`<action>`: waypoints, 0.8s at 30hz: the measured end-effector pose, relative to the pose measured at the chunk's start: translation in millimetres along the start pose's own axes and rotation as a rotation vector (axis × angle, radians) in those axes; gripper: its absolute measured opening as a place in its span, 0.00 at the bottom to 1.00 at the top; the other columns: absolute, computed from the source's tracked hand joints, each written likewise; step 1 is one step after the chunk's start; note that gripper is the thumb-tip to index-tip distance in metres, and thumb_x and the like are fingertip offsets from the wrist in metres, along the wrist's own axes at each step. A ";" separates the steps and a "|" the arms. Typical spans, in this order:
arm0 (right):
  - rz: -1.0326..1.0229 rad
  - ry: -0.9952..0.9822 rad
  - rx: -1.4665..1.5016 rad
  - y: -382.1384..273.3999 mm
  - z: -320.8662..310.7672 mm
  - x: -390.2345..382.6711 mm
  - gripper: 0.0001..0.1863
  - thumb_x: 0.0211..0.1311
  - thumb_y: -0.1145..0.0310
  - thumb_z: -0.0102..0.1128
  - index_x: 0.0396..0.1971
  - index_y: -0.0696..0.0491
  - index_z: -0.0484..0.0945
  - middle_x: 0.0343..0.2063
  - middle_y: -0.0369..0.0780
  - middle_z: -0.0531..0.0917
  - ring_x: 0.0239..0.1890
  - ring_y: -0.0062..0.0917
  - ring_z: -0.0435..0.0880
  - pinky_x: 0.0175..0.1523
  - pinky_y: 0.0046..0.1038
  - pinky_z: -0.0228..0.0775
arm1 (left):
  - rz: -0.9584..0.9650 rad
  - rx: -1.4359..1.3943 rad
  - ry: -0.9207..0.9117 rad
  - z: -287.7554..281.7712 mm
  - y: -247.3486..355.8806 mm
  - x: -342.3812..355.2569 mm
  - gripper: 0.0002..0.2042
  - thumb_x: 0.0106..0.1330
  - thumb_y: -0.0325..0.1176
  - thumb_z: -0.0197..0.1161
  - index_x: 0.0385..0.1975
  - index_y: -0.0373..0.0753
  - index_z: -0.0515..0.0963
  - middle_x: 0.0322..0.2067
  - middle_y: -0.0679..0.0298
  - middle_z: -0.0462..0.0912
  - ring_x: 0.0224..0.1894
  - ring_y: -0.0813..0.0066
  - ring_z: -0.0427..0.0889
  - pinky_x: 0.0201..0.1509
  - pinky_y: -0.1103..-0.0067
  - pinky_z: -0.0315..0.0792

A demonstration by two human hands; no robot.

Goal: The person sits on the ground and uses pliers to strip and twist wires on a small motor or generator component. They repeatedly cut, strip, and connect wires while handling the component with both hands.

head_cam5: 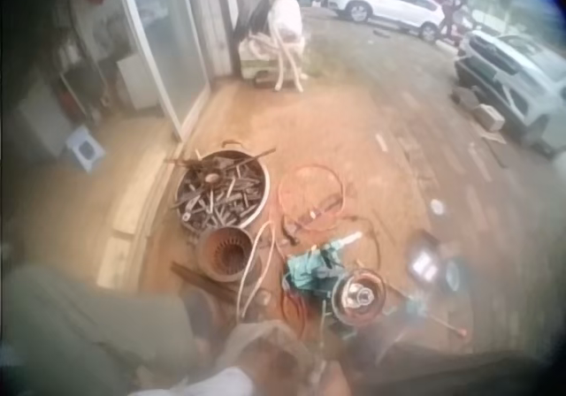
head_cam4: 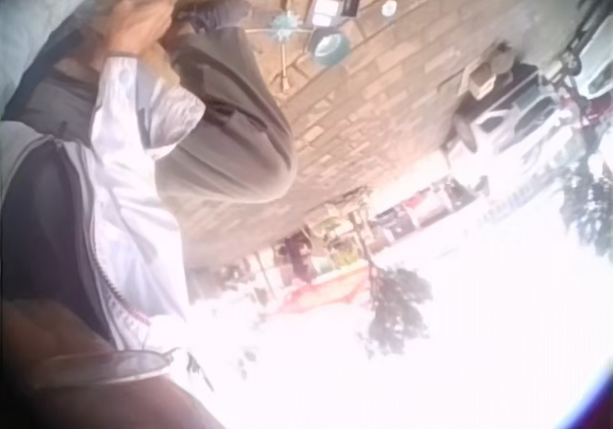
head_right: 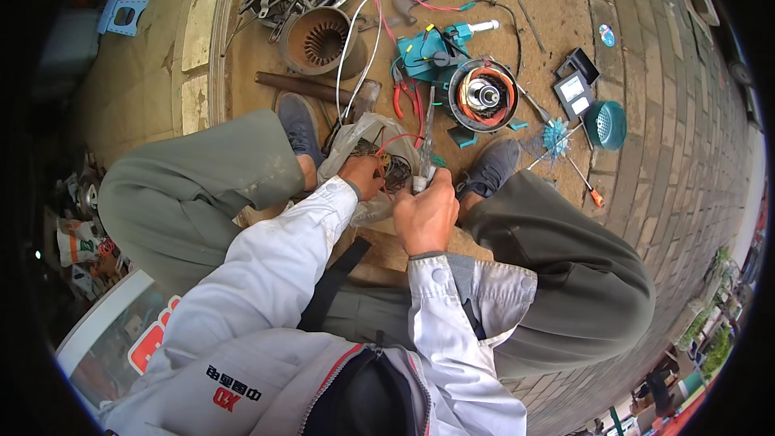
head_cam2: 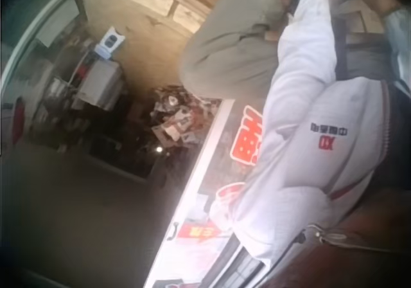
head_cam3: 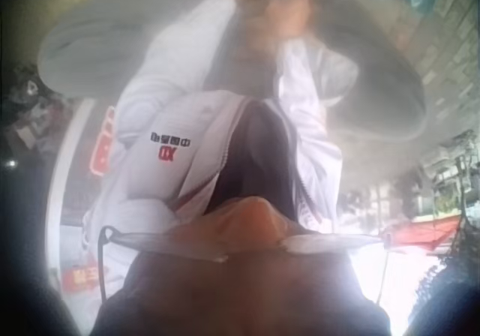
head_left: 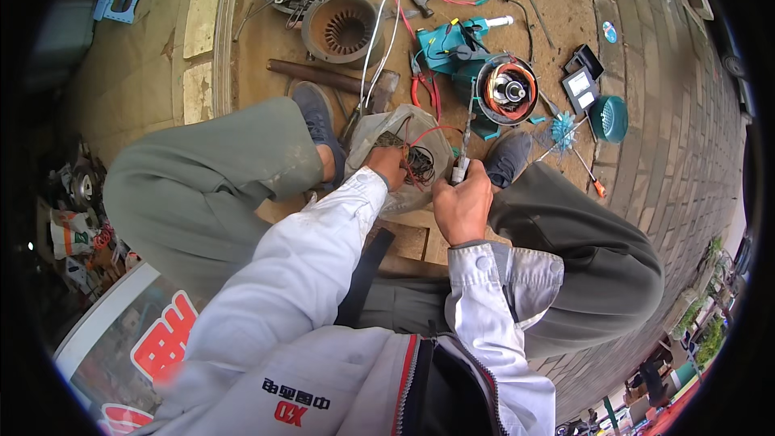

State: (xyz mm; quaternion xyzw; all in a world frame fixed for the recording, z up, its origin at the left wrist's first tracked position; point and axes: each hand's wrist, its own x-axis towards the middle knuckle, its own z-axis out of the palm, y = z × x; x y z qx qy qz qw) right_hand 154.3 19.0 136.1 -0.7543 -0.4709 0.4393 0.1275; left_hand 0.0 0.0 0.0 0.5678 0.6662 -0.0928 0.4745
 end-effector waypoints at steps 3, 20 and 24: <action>-0.012 0.011 -0.002 2.7 2.1 3.7 0.14 0.48 0.71 0.62 0.33 0.63 0.74 0.31 0.60 0.82 0.40 0.58 0.81 0.49 0.47 0.71 | 0.071 -0.025 0.095 -19.1 -7.4 -4.4 0.23 0.53 0.28 0.68 0.52 0.36 0.76 0.42 0.45 0.84 0.47 0.47 0.82 0.53 0.64 0.75; -0.094 -0.053 -0.126 8.0 -21.2 -21.5 0.16 0.48 0.72 0.63 0.36 0.63 0.73 0.33 0.60 0.83 0.41 0.57 0.81 0.50 0.50 0.71 | -0.029 0.373 -0.041 -83.3 13.6 -110.1 0.10 0.54 0.36 0.70 0.35 0.43 0.86 0.35 0.55 0.87 0.40 0.54 0.86 0.46 0.67 0.79; -0.107 -0.134 -0.213 8.2 -19.5 -26.4 0.17 0.47 0.72 0.62 0.38 0.63 0.73 0.32 0.60 0.83 0.41 0.57 0.81 0.50 0.51 0.71 | -0.060 0.532 -0.205 -36.8 -11.7 -93.0 0.13 0.54 0.35 0.69 0.40 0.45 0.84 0.39 0.56 0.86 0.44 0.52 0.85 0.48 0.64 0.78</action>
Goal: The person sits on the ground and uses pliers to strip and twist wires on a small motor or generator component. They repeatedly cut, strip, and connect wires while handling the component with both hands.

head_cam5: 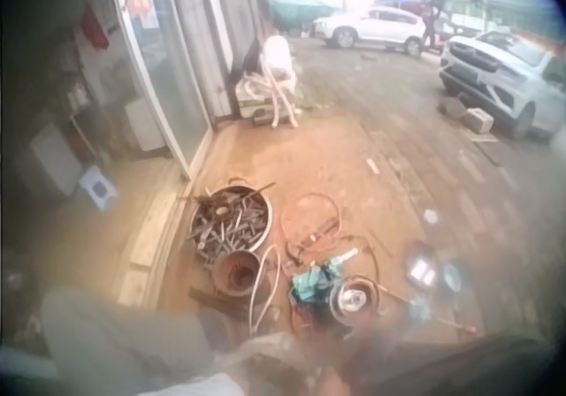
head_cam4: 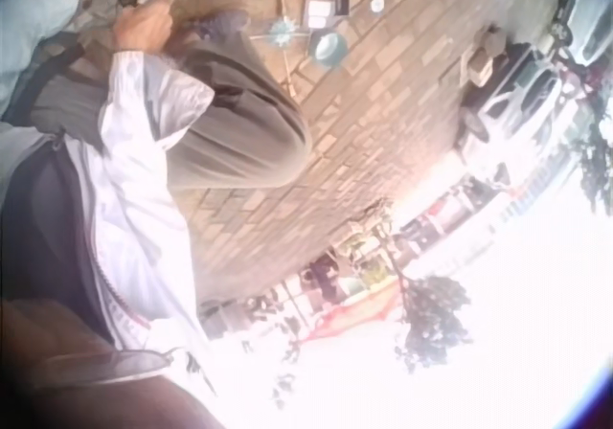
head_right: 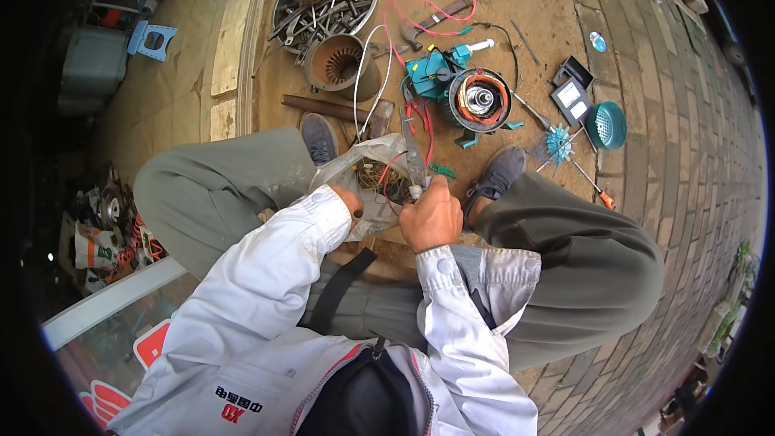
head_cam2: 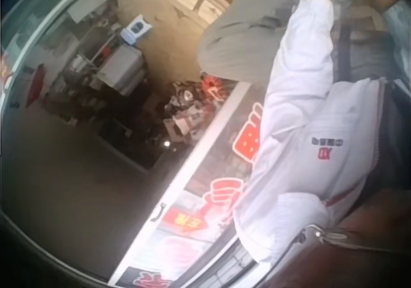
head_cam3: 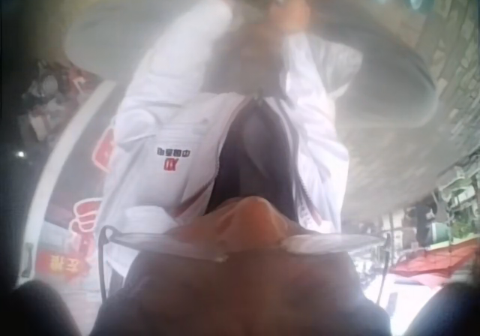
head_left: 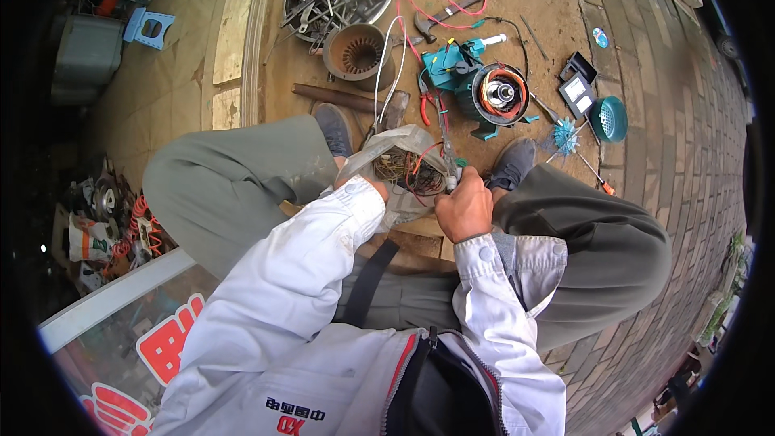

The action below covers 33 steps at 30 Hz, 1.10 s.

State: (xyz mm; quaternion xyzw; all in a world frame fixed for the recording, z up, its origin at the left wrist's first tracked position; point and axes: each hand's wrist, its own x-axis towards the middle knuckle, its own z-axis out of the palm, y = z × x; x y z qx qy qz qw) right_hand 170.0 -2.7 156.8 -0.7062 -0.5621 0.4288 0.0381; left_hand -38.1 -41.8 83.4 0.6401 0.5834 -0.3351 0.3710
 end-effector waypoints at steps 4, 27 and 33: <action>-0.043 0.002 -0.067 2.9 0.7 -1.1 0.16 0.46 0.73 0.59 0.38 0.63 0.72 0.32 0.61 0.82 0.40 0.58 0.81 0.50 0.52 0.70 | 0.015 -0.024 -0.035 12.4 14.1 4.2 0.15 0.55 0.33 0.68 0.44 0.47 0.82 0.41 0.55 0.86 0.45 0.51 0.85 0.49 0.63 0.78; -0.040 -0.013 -0.152 0.4 0.7 3.7 0.15 0.45 0.75 0.63 0.33 0.59 0.69 0.27 0.57 0.82 0.35 0.56 0.82 0.42 0.52 0.72 | 0.296 -0.435 0.708 60.0 55.4 113.7 0.16 0.66 0.35 0.56 0.52 0.43 0.78 0.54 0.53 0.77 0.57 0.52 0.75 0.60 0.62 0.68; -0.053 0.010 -0.131 3.0 1.3 4.3 0.15 0.45 0.74 0.64 0.33 0.60 0.69 0.26 0.56 0.82 0.34 0.56 0.82 0.41 0.52 0.72 | 0.353 -0.484 0.587 66.6 56.4 122.2 0.24 0.61 0.37 0.62 0.58 0.41 0.73 0.62 0.51 0.71 0.65 0.49 0.67 0.69 0.58 0.61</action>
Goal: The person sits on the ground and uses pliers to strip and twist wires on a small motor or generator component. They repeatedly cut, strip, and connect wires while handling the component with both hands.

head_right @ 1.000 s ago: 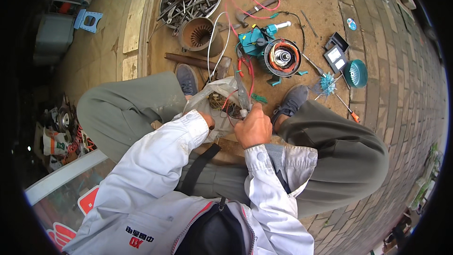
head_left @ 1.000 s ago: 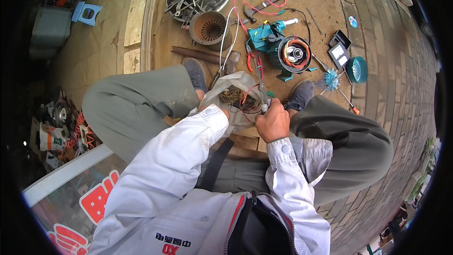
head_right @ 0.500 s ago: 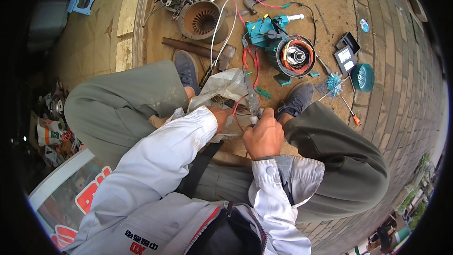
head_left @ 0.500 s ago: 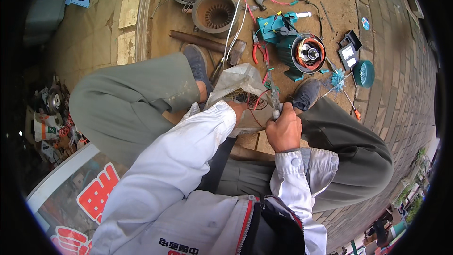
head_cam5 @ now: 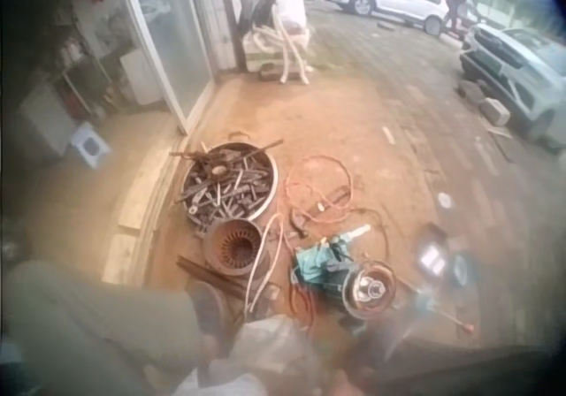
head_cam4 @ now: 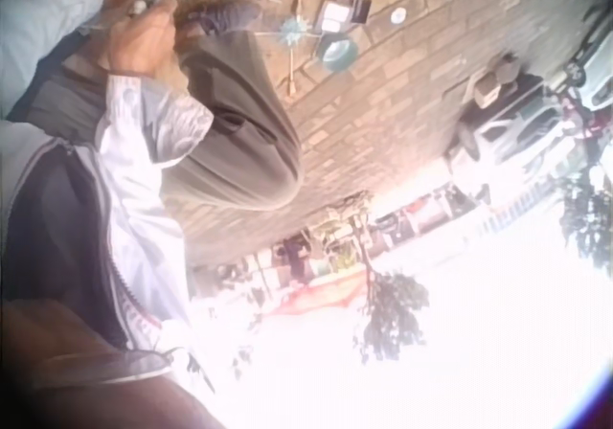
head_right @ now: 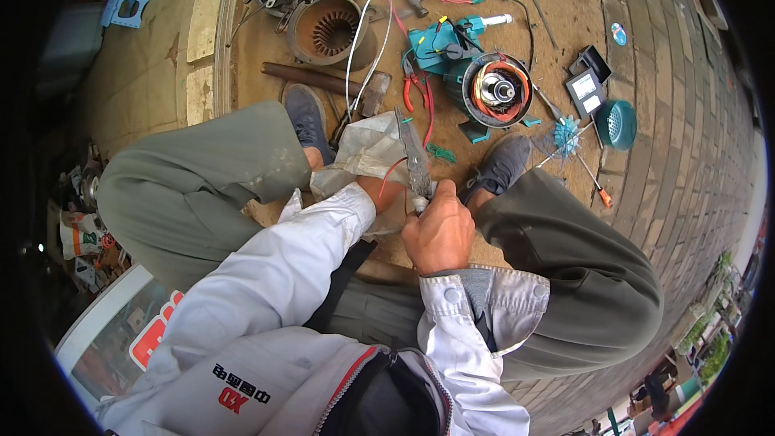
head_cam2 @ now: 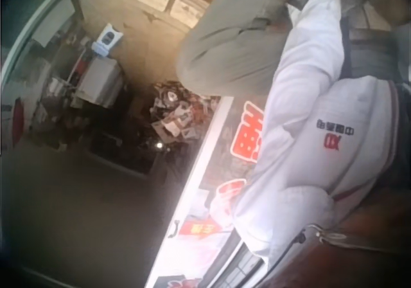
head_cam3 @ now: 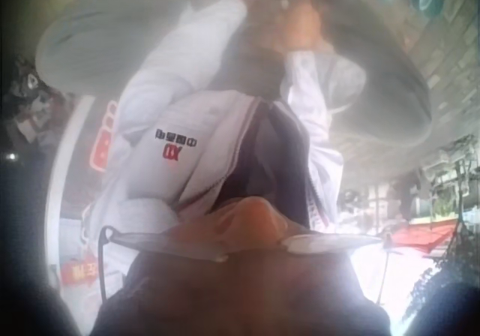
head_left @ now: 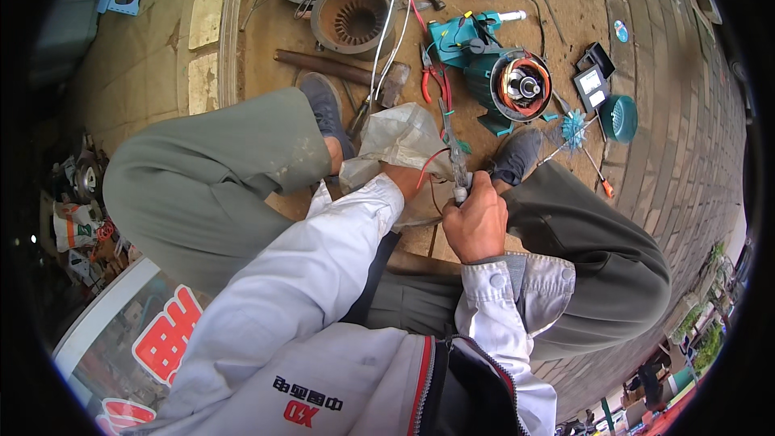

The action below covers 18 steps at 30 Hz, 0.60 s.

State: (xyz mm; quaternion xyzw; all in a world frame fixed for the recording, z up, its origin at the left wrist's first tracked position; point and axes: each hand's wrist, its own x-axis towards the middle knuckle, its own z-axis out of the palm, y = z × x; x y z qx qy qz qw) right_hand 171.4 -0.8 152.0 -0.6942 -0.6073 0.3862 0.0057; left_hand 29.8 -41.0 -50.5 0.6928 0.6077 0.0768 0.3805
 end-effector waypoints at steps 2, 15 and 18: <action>0.018 0.000 0.017 -1.0 -1.7 0.3 0.15 0.45 0.74 0.63 0.32 0.59 0.69 0.26 0.56 0.82 0.34 0.57 0.81 0.42 0.51 0.71 | 0.045 0.079 -0.015 -9.7 4.6 -2.2 0.22 0.62 0.36 0.61 0.57 0.40 0.74 0.60 0.51 0.73 0.64 0.48 0.68 0.68 0.59 0.61; 0.014 0.059 0.026 -4.3 -4.9 6.4 0.16 0.46 0.73 0.61 0.37 0.61 0.73 0.30 0.58 0.83 0.38 0.56 0.82 0.46 0.52 0.72 | -0.245 0.026 -0.277 -75.4 18.9 -8.6 0.17 0.56 0.30 0.65 0.48 0.42 0.79 0.43 0.49 0.83 0.50 0.47 0.81 0.54 0.61 0.75; 0.035 0.107 0.019 -1.7 -1.6 11.4 0.16 0.46 0.73 0.61 0.37 0.61 0.73 0.30 0.59 0.83 0.38 0.57 0.82 0.46 0.52 0.72 | -0.288 0.304 -0.381 -132.7 54.6 -5.3 0.17 0.55 0.29 0.67 0.47 0.39 0.78 0.42 0.50 0.84 0.48 0.47 0.82 0.51 0.60 0.76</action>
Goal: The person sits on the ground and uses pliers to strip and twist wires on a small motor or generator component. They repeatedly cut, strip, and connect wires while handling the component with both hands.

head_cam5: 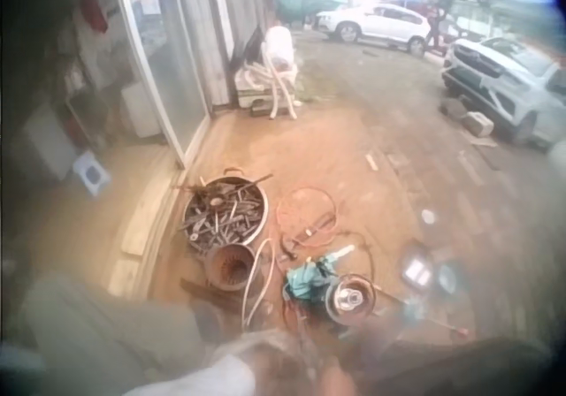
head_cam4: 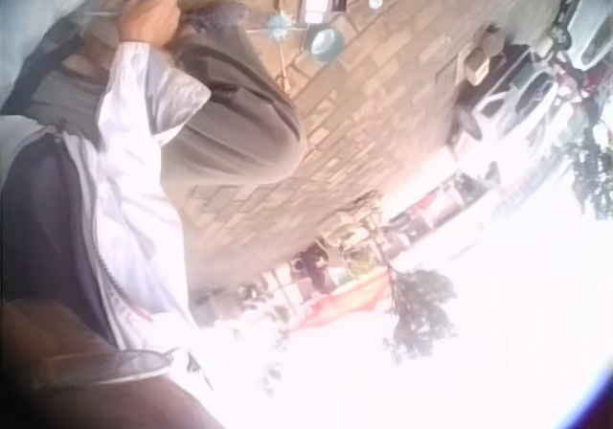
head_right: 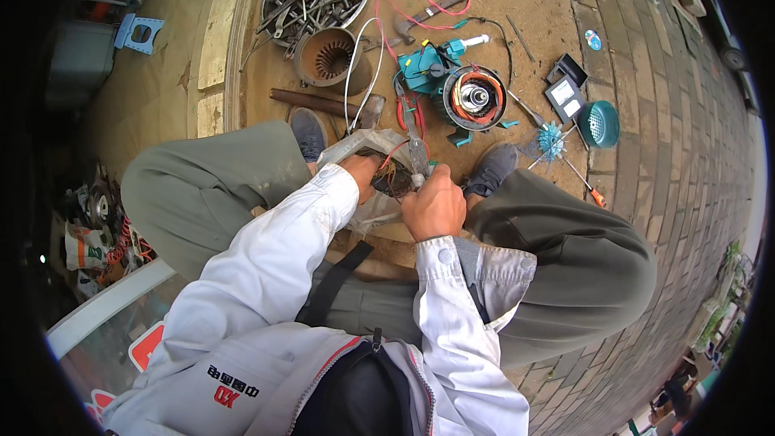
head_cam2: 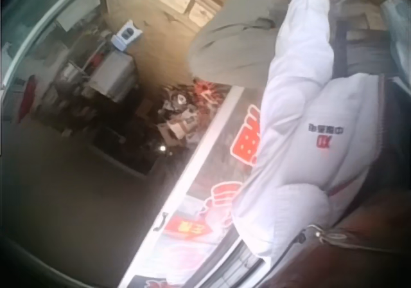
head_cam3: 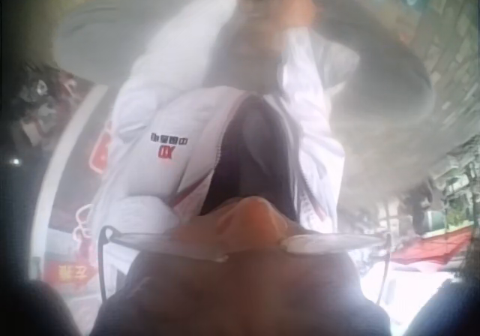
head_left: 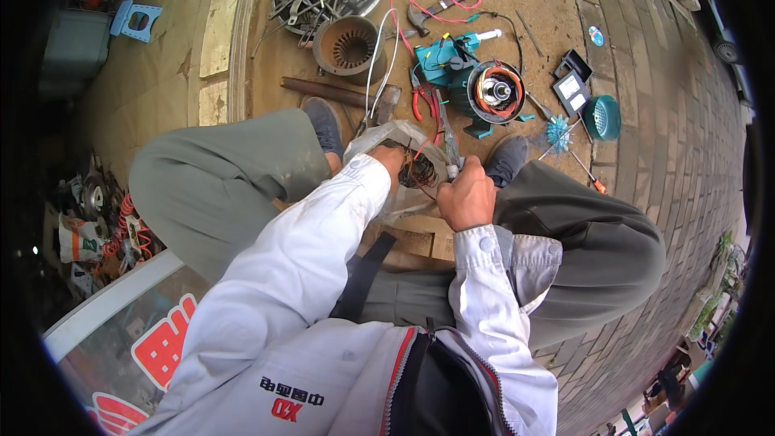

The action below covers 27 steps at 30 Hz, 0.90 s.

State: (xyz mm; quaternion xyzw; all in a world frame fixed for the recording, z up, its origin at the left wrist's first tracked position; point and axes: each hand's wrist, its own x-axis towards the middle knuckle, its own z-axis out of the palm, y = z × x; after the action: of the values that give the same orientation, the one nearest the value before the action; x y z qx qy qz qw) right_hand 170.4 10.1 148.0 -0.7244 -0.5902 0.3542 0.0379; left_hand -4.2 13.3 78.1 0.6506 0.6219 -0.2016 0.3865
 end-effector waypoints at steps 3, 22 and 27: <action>0.004 0.023 0.014 7.3 4.0 6.5 0.16 0.47 0.71 0.62 0.36 0.61 0.73 0.31 0.59 0.83 0.39 0.56 0.82 0.47 0.51 0.72 | 0.046 -0.085 -0.026 -51.6 -9.0 -36.9 0.13 0.56 0.30 0.68 0.40 0.33 0.81 0.33 0.48 0.85 0.39 0.54 0.86 0.43 0.66 0.79; -0.361 -0.216 1.455 -27.5 -50.5 -33.4 0.14 0.59 0.74 0.65 0.43 0.63 0.79 0.33 0.42 0.86 0.32 0.26 0.84 0.39 0.27 0.77 | 0.455 -1.796 0.160 -54.8 -12.4 -111.0 0.08 0.70 0.32 0.63 0.43 0.37 0.76 0.32 0.60 0.85 0.26 0.77 0.83 0.30 0.80 0.80; -0.311 -0.147 1.354 -18.0 -56.6 -25.8 0.11 0.59 0.72 0.66 0.39 0.62 0.79 0.29 0.42 0.85 0.29 0.25 0.83 0.38 0.27 0.76 | 0.467 -1.931 0.120 -49.3 -15.2 -104.5 0.06 0.70 0.32 0.63 0.41 0.39 0.75 0.31 0.64 0.84 0.27 0.77 0.84 0.31 0.79 0.81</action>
State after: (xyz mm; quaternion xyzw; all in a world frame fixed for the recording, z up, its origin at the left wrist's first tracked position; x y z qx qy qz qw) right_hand 185.7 13.3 210.8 -0.4226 -0.3375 0.6829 0.4911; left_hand -44.8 -18.9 182.4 0.1723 0.3943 0.5052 0.7480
